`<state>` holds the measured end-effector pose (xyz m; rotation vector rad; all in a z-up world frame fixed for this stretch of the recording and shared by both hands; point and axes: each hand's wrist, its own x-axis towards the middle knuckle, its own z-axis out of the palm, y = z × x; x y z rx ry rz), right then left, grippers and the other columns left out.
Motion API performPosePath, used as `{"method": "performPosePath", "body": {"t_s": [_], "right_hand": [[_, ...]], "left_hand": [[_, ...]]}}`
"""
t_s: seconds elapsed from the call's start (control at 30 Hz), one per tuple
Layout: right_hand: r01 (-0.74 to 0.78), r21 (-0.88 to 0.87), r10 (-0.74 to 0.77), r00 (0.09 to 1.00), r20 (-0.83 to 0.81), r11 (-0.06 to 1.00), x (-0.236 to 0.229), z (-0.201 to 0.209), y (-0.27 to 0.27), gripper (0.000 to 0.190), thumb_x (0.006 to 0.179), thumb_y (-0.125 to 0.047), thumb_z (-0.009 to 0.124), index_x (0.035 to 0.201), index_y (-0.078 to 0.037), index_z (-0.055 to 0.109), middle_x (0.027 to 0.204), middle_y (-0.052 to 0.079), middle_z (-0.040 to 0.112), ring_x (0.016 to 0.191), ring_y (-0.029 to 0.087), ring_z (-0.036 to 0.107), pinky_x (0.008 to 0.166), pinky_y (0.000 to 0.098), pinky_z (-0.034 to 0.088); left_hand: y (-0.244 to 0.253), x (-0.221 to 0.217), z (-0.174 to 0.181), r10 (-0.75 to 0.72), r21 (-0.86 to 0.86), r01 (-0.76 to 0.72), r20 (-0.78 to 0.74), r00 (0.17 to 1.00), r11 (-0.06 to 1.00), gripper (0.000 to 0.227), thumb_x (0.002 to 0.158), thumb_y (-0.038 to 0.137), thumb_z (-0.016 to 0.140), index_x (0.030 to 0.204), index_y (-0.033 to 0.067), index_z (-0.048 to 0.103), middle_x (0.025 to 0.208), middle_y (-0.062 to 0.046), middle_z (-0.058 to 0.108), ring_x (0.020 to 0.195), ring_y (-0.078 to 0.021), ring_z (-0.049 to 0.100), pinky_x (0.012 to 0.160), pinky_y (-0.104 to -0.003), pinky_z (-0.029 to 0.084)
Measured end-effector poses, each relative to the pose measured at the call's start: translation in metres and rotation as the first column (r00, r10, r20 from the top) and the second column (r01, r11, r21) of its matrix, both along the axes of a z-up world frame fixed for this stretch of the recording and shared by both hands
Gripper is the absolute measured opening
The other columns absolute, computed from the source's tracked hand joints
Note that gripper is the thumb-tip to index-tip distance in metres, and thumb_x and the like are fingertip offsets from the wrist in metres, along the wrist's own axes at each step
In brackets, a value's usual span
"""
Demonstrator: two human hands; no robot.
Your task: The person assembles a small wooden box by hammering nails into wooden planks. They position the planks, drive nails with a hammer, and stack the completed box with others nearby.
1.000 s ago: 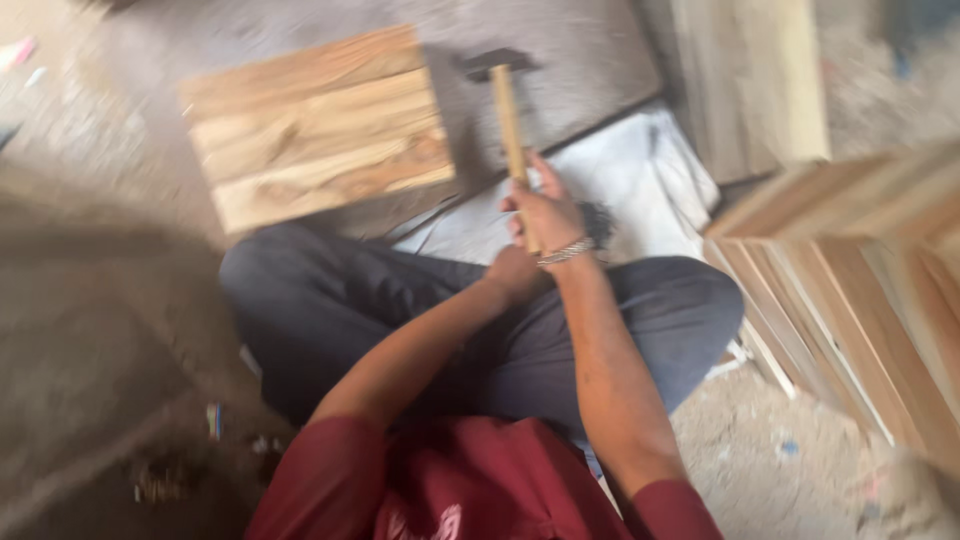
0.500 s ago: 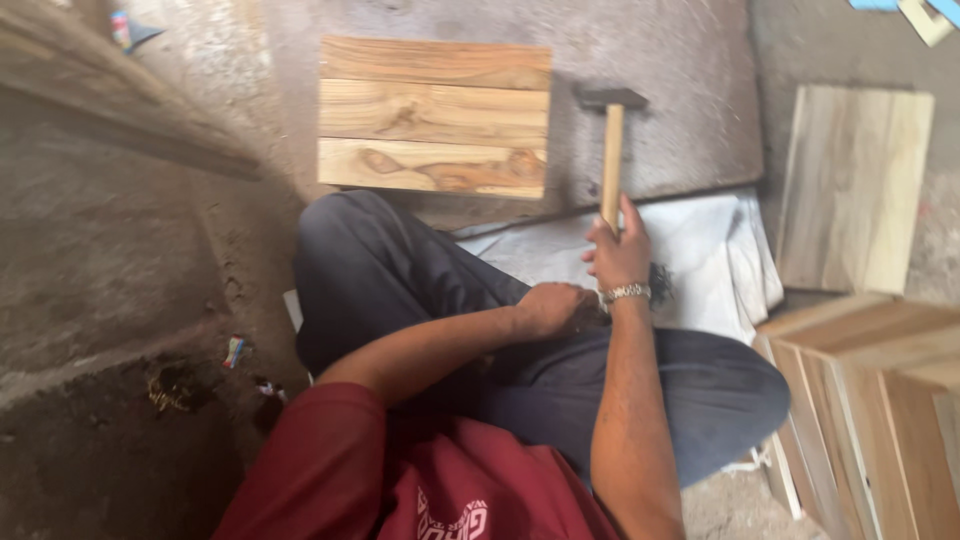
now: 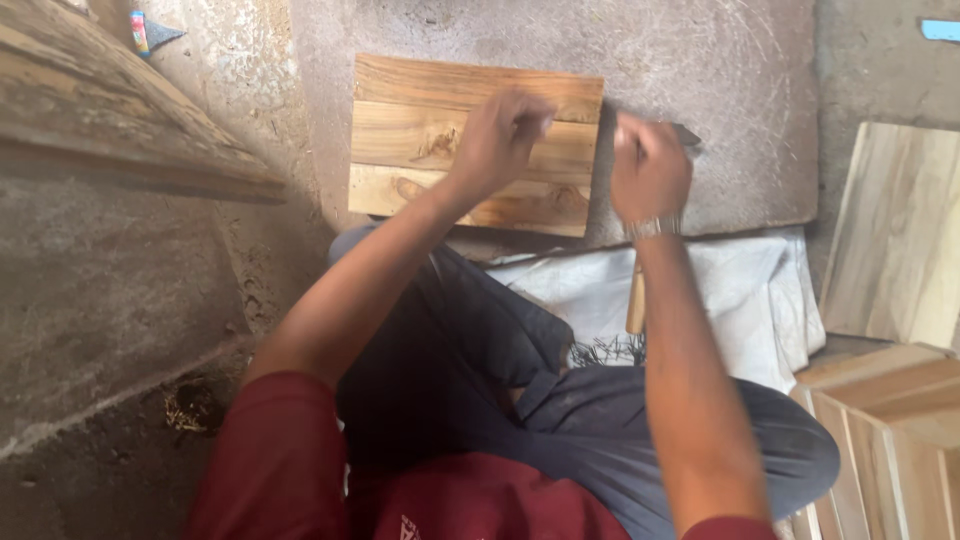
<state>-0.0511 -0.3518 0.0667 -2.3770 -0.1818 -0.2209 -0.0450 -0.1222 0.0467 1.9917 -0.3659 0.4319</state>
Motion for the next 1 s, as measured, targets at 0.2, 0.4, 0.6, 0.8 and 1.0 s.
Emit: {"method": "performPosePath", "body": {"t_s": [0.2, 0.4, 0.6, 0.8, 1.0], "right_hand": [[-0.179, -0.143, 0.111, 0.915, -0.388, 0.973, 0.099, 0.004, 0.041, 0.021, 0.100, -0.020, 0.066, 0.117, -0.013, 0.076, 0.119, 0.015, 0.066, 0.108, 0.029, 0.063, 0.095, 0.0443, 0.050], [-0.203, -0.136, 0.117, 0.875, -0.470, 0.970, 0.107, 0.004, 0.041, 0.016, 0.099, -0.021, 0.073, 0.114, -0.019, 0.078, 0.118, 0.010, 0.073, 0.104, 0.023, 0.069, 0.094, 0.0377, 0.055], [0.048, -0.005, -0.048, 0.976, -0.211, 0.999, 0.045, -0.011, 0.020, 0.036, 0.094, -0.017, 0.076, 0.130, -0.011, 0.069, 0.128, 0.011, 0.070, 0.106, 0.021, 0.070, 0.088, 0.0351, 0.058], [0.249, -0.453, -0.343, 0.929, -0.138, 0.856, -0.083, 0.005, -0.032, 0.053, 0.089, -0.028, 0.082, 0.125, 0.002, 0.059, 0.111, 0.019, 0.065, 0.102, 0.034, 0.063, 0.081, 0.0439, 0.054], [0.482, 0.061, -0.193, 0.459, -0.867, 0.874, -0.111, 0.007, -0.040, 0.047, 0.097, -0.026, 0.066, 0.131, 0.001, 0.051, 0.093, 0.015, 0.065, 0.065, 0.018, 0.065, 0.053, 0.0337, 0.056]], "left_hand": [[0.004, 0.066, -0.018, 0.064, 0.124, -0.047, -0.136, 0.989, 0.991, 0.017, 0.094, 0.010, 0.067, 0.108, 0.0150, 0.074, 0.105, -0.003, 0.074, 0.092, -0.0260, 0.073, 0.080, -0.039, 0.057], [0.005, 0.071, -0.035, 0.065, 0.107, -0.048, -0.156, 0.986, 0.993, 0.017, 0.095, 0.014, 0.071, 0.112, 0.0169, 0.075, 0.104, -0.003, 0.074, 0.091, -0.0240, 0.074, 0.078, -0.038, 0.059], [0.001, 0.068, -0.033, 0.076, 0.127, -0.069, -0.047, 0.996, 0.990, 0.016, 0.097, 0.014, 0.070, 0.113, 0.0160, 0.074, 0.105, -0.003, 0.075, 0.096, -0.0250, 0.074, 0.081, -0.037, 0.059], [0.004, 0.069, -0.026, 0.075, 0.143, -0.044, -0.215, 0.974, 0.989, 0.015, 0.099, 0.014, 0.067, 0.111, 0.0169, 0.075, 0.105, 0.000, 0.076, 0.087, -0.0178, 0.075, 0.081, -0.035, 0.060], [-0.001, 0.073, -0.028, 0.099, 0.209, -0.068, -0.140, 0.985, 0.976, 0.016, 0.098, 0.012, 0.066, 0.109, 0.0171, 0.076, 0.103, -0.001, 0.076, 0.087, -0.0177, 0.075, 0.079, -0.035, 0.059]]}}
